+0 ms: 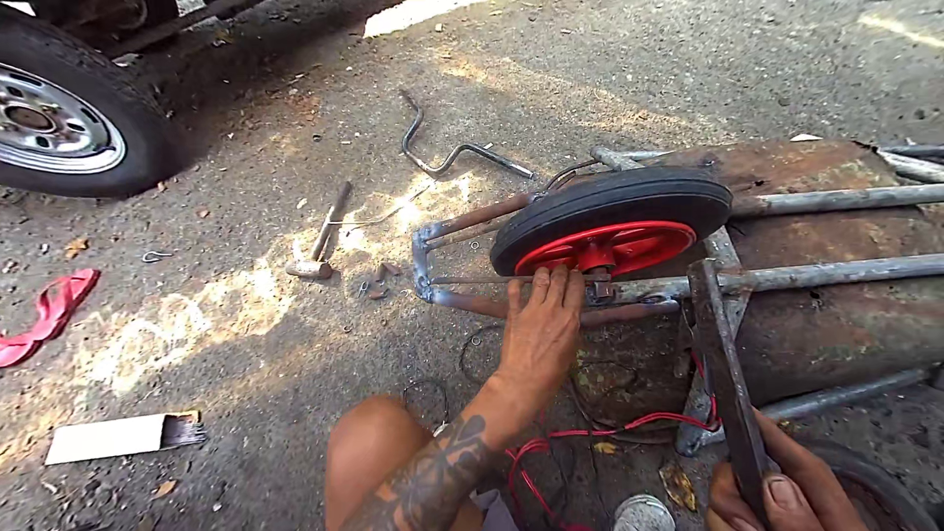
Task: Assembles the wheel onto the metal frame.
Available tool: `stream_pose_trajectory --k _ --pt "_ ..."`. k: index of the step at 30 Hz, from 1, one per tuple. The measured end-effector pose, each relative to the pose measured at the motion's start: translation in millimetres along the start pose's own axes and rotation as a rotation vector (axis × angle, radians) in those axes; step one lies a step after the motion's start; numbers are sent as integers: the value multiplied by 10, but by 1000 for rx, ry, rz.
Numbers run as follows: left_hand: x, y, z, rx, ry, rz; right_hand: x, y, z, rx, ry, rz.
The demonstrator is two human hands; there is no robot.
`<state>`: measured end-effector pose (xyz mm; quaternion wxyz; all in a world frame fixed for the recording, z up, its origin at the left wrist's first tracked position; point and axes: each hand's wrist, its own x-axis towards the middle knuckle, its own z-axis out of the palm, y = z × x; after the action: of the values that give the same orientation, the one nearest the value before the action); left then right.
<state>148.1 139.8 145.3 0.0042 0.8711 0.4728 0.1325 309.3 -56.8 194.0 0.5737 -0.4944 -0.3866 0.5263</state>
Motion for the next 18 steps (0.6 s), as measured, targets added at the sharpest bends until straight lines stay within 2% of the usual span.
stream_pose_trajectory --k 9,18 --pt "32 -76 45 -63 36 29 -48 -31 84 33 168 57" --pt "49 -116 2 -78 17 39 -25 -12 96 72 185 70"
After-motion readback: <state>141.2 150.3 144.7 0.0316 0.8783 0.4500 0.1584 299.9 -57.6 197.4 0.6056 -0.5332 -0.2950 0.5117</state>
